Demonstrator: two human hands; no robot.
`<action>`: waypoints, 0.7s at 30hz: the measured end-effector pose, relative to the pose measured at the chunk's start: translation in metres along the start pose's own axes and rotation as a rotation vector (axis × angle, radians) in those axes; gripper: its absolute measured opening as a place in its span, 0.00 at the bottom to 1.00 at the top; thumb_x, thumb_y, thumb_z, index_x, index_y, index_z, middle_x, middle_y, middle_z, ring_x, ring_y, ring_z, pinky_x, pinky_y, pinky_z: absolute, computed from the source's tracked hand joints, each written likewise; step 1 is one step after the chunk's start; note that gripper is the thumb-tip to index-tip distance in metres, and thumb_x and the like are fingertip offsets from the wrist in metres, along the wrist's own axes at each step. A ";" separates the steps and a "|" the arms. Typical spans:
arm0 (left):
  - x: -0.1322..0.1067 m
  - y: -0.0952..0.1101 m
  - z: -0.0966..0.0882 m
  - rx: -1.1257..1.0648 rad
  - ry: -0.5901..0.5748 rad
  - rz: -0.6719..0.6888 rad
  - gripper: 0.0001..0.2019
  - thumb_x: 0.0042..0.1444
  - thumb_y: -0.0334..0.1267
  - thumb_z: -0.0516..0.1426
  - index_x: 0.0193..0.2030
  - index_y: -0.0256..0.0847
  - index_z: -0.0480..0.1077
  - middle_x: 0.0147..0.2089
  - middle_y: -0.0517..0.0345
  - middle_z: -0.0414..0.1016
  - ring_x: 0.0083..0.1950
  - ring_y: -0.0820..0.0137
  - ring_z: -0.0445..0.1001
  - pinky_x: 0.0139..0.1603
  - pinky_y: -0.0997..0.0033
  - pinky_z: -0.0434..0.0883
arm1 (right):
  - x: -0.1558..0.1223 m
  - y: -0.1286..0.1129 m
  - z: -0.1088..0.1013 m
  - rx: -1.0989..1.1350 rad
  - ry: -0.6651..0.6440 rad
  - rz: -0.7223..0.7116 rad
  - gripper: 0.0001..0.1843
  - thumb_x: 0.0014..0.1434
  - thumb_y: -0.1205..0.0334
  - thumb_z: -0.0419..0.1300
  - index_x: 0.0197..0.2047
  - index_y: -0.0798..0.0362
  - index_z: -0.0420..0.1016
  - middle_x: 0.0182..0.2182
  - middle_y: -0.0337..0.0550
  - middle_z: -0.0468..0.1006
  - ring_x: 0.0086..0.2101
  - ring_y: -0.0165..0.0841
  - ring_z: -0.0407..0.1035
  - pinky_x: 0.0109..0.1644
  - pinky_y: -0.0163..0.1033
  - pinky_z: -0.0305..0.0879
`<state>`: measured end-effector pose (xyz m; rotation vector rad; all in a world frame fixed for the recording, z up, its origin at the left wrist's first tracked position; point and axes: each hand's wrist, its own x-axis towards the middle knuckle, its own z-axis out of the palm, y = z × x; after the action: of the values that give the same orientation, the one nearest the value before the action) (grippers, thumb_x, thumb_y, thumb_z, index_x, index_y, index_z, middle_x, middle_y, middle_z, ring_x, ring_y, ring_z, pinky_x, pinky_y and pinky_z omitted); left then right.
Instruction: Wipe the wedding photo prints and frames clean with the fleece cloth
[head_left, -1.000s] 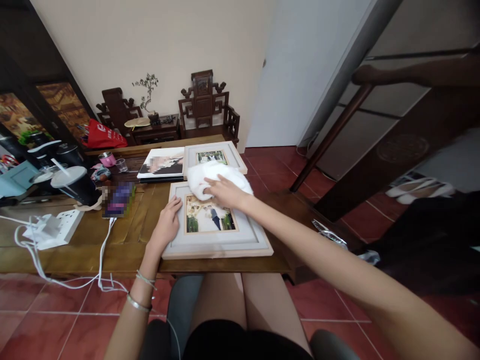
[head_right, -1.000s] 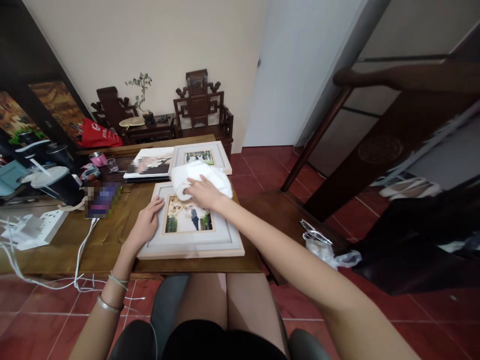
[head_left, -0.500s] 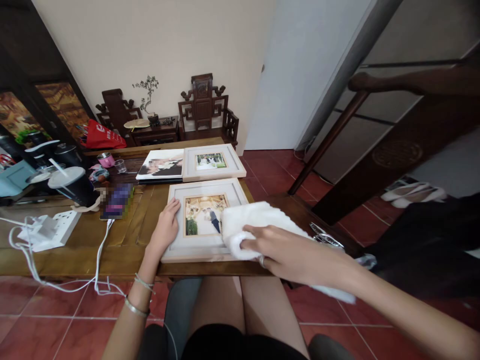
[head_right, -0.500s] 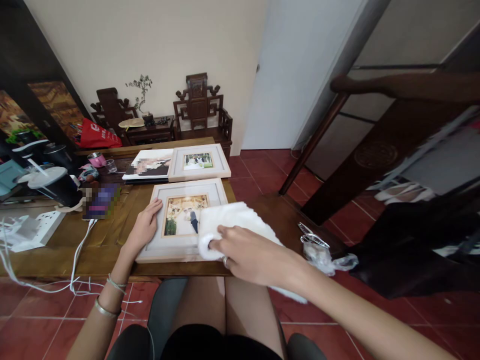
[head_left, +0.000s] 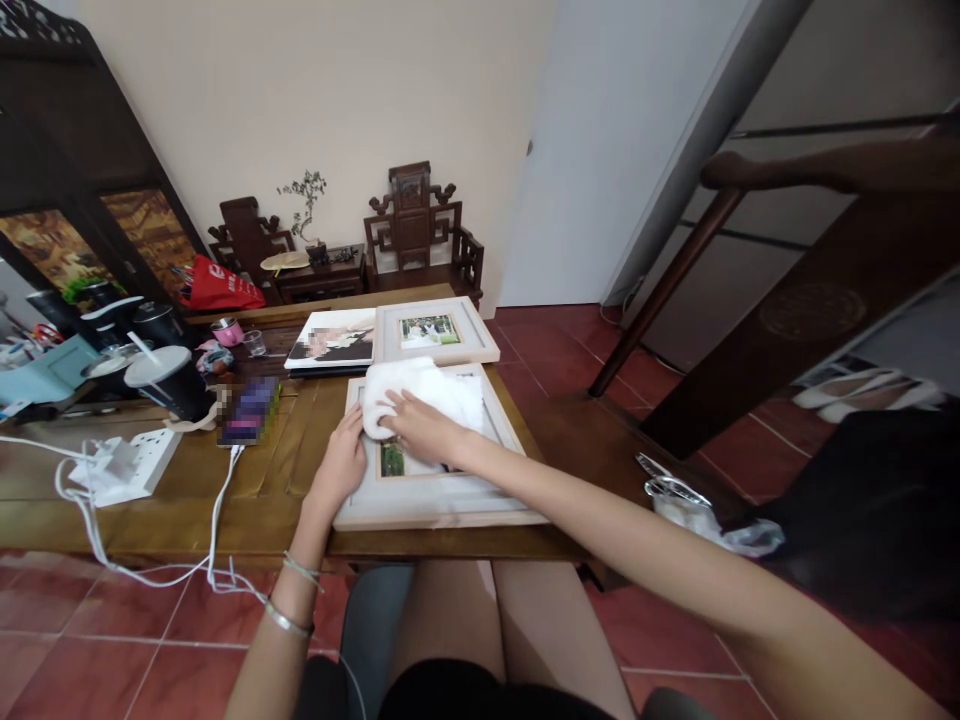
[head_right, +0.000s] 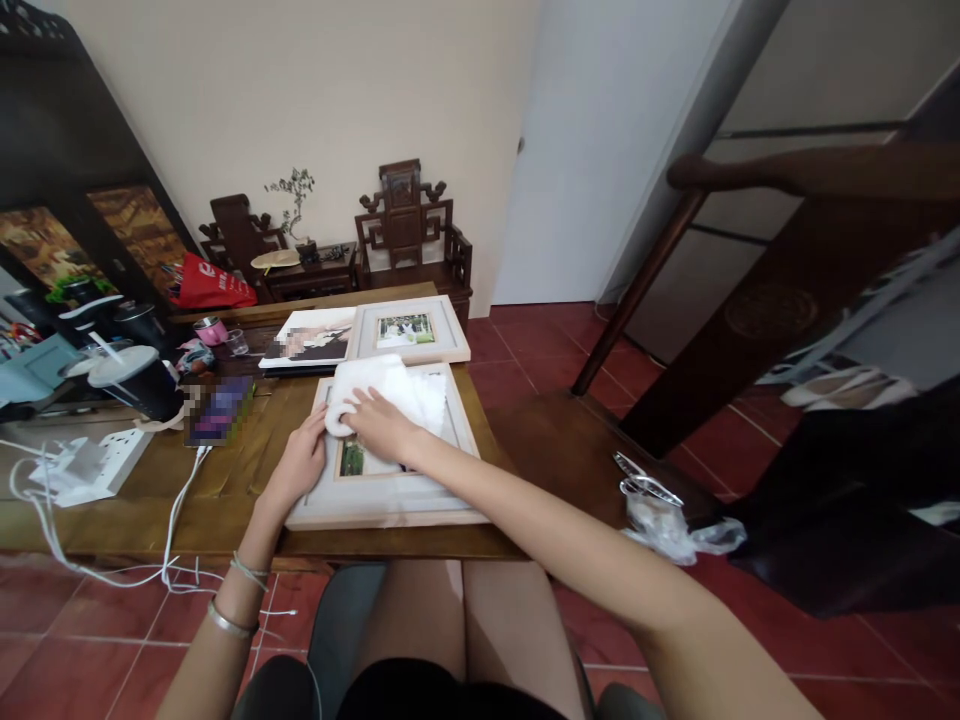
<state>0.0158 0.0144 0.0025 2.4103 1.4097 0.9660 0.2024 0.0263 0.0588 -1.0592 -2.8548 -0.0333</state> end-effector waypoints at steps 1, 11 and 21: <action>0.000 -0.001 0.000 0.002 0.000 0.002 0.27 0.52 0.20 0.44 0.58 0.35 0.68 0.63 0.46 0.67 0.68 0.63 0.58 0.69 0.54 0.56 | 0.003 0.001 0.001 -0.002 0.003 0.004 0.22 0.56 0.78 0.51 0.53 0.61 0.69 0.58 0.58 0.67 0.62 0.43 0.52 0.65 0.50 0.47; -0.002 -0.005 0.006 -0.025 0.062 -0.054 0.23 0.54 0.23 0.46 0.54 0.34 0.71 0.60 0.47 0.70 0.66 0.62 0.62 0.68 0.53 0.59 | -0.075 0.021 -0.034 0.000 -0.150 0.118 0.21 0.50 0.82 0.48 0.43 0.62 0.75 0.33 0.55 0.77 0.44 0.45 0.71 0.50 0.46 0.63; -0.002 0.013 -0.004 -0.075 -0.004 -0.087 0.21 0.66 0.38 0.43 0.62 0.34 0.62 0.68 0.45 0.59 0.70 0.64 0.53 0.70 0.56 0.51 | -0.097 0.001 -0.057 0.326 -0.132 0.077 0.15 0.55 0.75 0.52 0.42 0.54 0.73 0.33 0.45 0.76 0.38 0.38 0.71 0.42 0.37 0.66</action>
<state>0.0224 0.0054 0.0108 2.2759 1.4376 0.9750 0.2804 -0.0389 0.1063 -1.1330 -2.7924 0.5065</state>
